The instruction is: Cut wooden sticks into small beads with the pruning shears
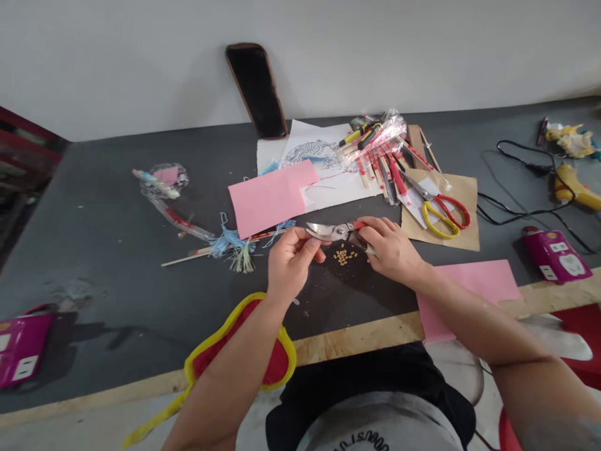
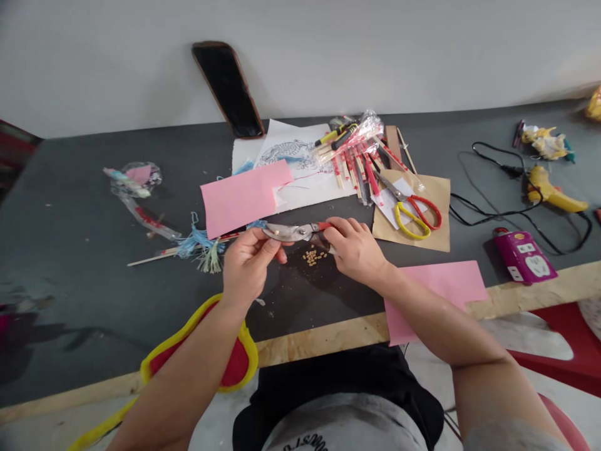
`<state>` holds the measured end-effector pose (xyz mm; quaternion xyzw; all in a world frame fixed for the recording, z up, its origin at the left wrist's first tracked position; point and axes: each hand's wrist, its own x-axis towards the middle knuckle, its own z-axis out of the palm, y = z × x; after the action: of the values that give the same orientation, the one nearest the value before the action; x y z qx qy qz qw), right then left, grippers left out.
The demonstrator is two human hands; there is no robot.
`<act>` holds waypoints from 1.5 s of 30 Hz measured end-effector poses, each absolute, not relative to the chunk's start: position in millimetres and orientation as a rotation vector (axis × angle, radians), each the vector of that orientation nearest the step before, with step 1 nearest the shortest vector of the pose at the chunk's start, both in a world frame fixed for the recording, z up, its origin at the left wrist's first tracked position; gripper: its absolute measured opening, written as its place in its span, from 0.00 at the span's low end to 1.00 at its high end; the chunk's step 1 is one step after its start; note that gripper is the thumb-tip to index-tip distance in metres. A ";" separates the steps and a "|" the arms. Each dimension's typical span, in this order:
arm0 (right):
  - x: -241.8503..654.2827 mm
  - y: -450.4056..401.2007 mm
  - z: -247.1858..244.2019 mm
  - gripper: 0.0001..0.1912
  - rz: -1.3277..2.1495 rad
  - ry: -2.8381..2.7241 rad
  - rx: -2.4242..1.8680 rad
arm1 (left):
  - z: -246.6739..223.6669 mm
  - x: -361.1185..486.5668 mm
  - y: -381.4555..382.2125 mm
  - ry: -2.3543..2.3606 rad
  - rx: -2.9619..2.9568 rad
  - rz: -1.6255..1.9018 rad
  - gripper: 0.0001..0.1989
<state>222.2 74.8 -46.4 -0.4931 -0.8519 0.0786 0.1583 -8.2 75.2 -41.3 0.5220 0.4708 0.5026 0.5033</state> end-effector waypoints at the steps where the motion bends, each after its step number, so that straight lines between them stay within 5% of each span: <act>1: 221.6 74.2 -45.3 0.14 0.215 -2.449 -1.422 | -41.8 -8.6 75.0 1.137 1.264 1.214 0.10; 45: 207.3 60.3 -39.1 0.14 0.049 -2.461 -1.591 | -36.1 -8.7 69.4 1.270 1.402 1.413 0.12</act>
<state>207.3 60.3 -39.1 -0.5399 -0.8350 0.0165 0.1051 -8.7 69.4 -36.1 0.5492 0.4976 0.5532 0.3804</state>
